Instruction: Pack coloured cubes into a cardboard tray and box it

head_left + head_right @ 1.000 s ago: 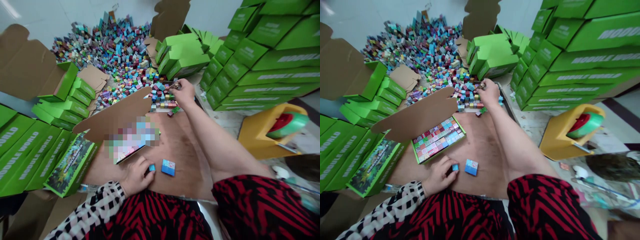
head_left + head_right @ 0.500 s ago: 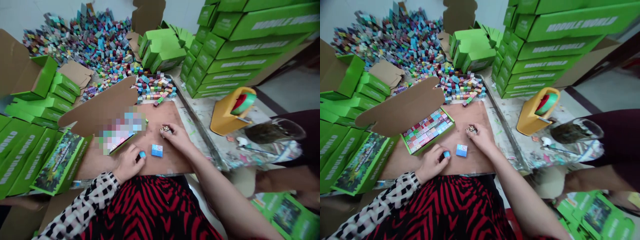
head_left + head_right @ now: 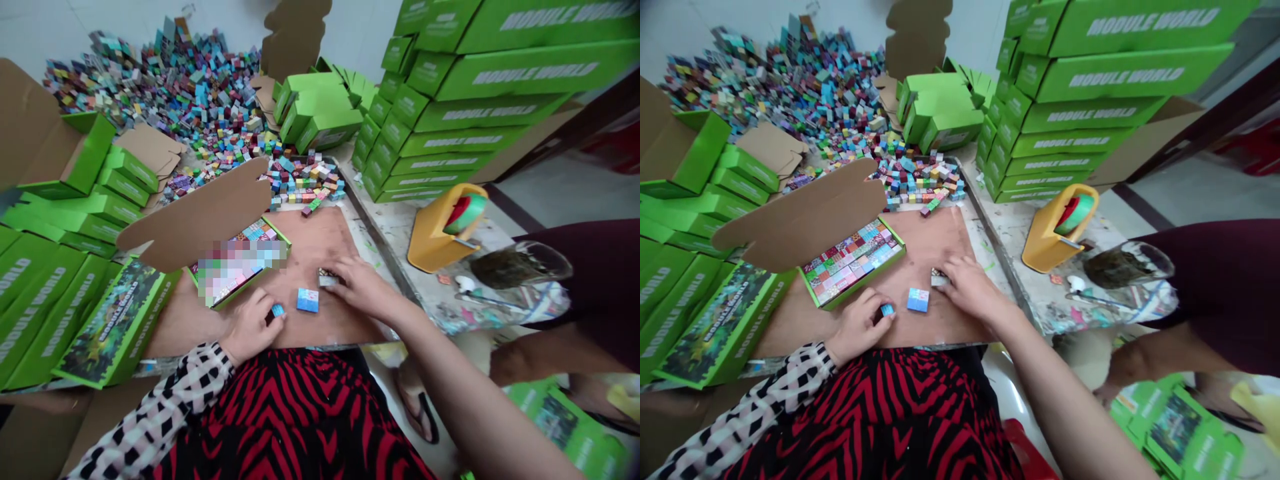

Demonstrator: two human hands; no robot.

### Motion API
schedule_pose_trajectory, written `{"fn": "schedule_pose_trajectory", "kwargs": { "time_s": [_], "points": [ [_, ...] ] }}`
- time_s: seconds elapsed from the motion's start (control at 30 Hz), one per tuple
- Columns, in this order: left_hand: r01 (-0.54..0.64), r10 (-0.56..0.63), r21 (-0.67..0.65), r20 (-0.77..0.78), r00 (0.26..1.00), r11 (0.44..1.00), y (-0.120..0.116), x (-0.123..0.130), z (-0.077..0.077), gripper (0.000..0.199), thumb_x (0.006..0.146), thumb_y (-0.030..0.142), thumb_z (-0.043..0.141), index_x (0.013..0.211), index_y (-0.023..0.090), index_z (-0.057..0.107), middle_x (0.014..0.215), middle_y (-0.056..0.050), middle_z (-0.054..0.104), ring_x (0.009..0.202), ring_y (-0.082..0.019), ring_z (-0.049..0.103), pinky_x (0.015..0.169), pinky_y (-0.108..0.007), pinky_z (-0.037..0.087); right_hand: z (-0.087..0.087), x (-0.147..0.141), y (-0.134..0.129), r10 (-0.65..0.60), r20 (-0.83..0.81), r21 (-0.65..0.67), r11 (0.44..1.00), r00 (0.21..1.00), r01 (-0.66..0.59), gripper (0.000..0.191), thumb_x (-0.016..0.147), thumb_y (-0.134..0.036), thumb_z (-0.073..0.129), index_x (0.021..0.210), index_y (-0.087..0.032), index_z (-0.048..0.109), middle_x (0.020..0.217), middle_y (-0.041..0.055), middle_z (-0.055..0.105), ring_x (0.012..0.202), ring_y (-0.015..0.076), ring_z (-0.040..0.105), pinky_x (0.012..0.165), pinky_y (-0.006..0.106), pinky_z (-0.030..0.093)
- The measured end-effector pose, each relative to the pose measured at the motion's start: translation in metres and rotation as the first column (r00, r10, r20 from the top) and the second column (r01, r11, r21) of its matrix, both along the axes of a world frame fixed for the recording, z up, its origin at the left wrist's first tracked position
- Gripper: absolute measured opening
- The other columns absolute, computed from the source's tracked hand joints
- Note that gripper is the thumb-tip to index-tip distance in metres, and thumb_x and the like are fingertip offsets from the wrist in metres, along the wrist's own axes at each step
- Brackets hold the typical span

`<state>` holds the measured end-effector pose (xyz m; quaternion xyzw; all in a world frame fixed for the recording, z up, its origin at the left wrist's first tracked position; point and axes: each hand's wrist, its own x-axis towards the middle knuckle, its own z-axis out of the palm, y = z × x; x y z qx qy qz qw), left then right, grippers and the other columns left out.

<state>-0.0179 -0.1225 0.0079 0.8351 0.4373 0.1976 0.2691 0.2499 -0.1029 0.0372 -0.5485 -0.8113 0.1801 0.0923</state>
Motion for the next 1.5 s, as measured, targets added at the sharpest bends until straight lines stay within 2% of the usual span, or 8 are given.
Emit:
{"fn": "schedule_pose_trajectory", "kwargs": {
  "time_s": [0.3,0.43,0.6,0.77,0.9,1.1,1.27,1.5],
  "points": [
    [0.005,-0.005,-0.002,0.052,0.999,1.000,0.001,0.001,0.003,0.026,0.082,0.029,0.058,0.106,0.019,0.058,0.098,-0.004,0.059,0.081,-0.015,0.059,0.073,-0.028,0.049,0.008,-0.011,-0.037,-0.016,-0.047,-0.156,0.988,0.999,0.008,0.031,0.083,-0.020,0.062,0.114,-0.015,0.059,0.100,0.0093,0.060,0.098,0.0246,0.054,0.086,0.037,0.043],
    [0.013,-0.012,-0.012,0.077,0.997,1.000,0.001,0.000,0.001,0.029,0.082,0.028,0.059,0.110,0.019,0.058,0.099,-0.004,0.058,0.077,-0.014,0.058,0.069,-0.027,0.049,0.011,-0.022,-0.046,-0.075,-0.051,-0.193,0.979,0.996,0.064,0.046,0.083,-0.026,0.064,0.126,-0.019,0.051,0.111,0.0092,0.054,0.100,0.0237,0.056,0.085,0.036,0.045],
    [-0.034,0.041,-0.036,0.197,0.980,0.999,0.001,-0.004,0.003,0.027,0.085,0.026,0.058,0.110,0.018,0.059,0.085,0.000,0.053,0.063,-0.009,0.051,0.058,-0.023,0.047,0.014,-0.038,-0.047,-0.120,0.102,-0.187,0.973,0.988,0.137,0.059,0.085,-0.040,0.061,0.138,-0.023,0.041,0.118,0.0114,0.048,0.098,0.0261,0.059,0.082,0.038,0.048],
    [0.014,-0.022,0.039,0.227,0.974,0.999,-0.008,-0.016,0.024,0.022,0.088,0.019,0.054,0.110,0.019,0.059,0.087,-0.002,0.056,0.067,-0.009,0.055,0.057,-0.020,0.047,0.017,-0.050,-0.036,-0.081,0.202,-0.149,0.982,0.976,0.112,0.043,0.090,-0.041,0.052,0.129,-0.022,0.052,0.111,0.0121,0.051,0.098,0.0279,0.058,0.078,0.037,0.048],
    [0.077,-0.108,0.228,0.127,0.986,0.971,-0.011,-0.031,0.047,0.027,0.088,0.013,0.053,0.114,0.018,0.057,0.092,-0.005,0.060,0.083,-0.013,0.060,0.070,-0.022,0.051,0.013,-0.048,-0.031,-0.030,0.190,-0.143,0.988,0.981,0.057,0.036,0.092,-0.042,0.048,0.120,-0.022,0.059,0.103,0.0104,0.054,0.094,0.0266,0.058,0.079,0.037,0.046],
    [-0.080,0.150,0.482,-0.108,0.983,0.872,0.013,-0.048,0.056,0.023,0.088,0.023,0.054,0.108,0.016,0.062,0.098,-0.009,0.063,0.089,-0.023,0.059,0.078,-0.038,0.050,0.032,-0.042,0.003,0.048,0.061,-0.026,0.999,0.997,-0.047,0.039,0.091,-0.040,0.054,0.126,-0.024,0.054,0.104,0.0084,0.056,0.095,0.0223,0.056,0.079,0.032,0.044],
    [-0.118,0.302,0.454,-0.360,0.882,0.883,0.026,-0.048,0.041,0.041,0.089,0.036,0.052,0.125,0.017,0.057,0.132,-0.014,0.054,0.114,-0.035,0.049,0.093,-0.054,0.044,0.067,-0.068,0.055,0.166,0.367,0.143,0.962,0.915,-0.231,0.036,0.092,-0.031,0.052,0.125,-0.020,0.055,0.107,0.0134,0.058,0.094,0.0267,0.054,0.075,0.035,0.041],
    [-0.131,0.296,0.380,-0.417,0.859,0.916,0.025,-0.051,0.026,0.043,0.092,0.038,0.048,0.131,0.021,0.053,0.142,-0.014,0.046,0.129,-0.037,0.039,0.103,-0.057,0.035,0.078,-0.102,0.097,0.363,0.539,0.025,0.895,0.760,-0.445,0.029,0.091,-0.017,0.044,0.111,-0.022,0.065,0.111,0.0129,0.059,0.097,0.0284,0.055,0.076,0.037,0.038]
  ]
}}
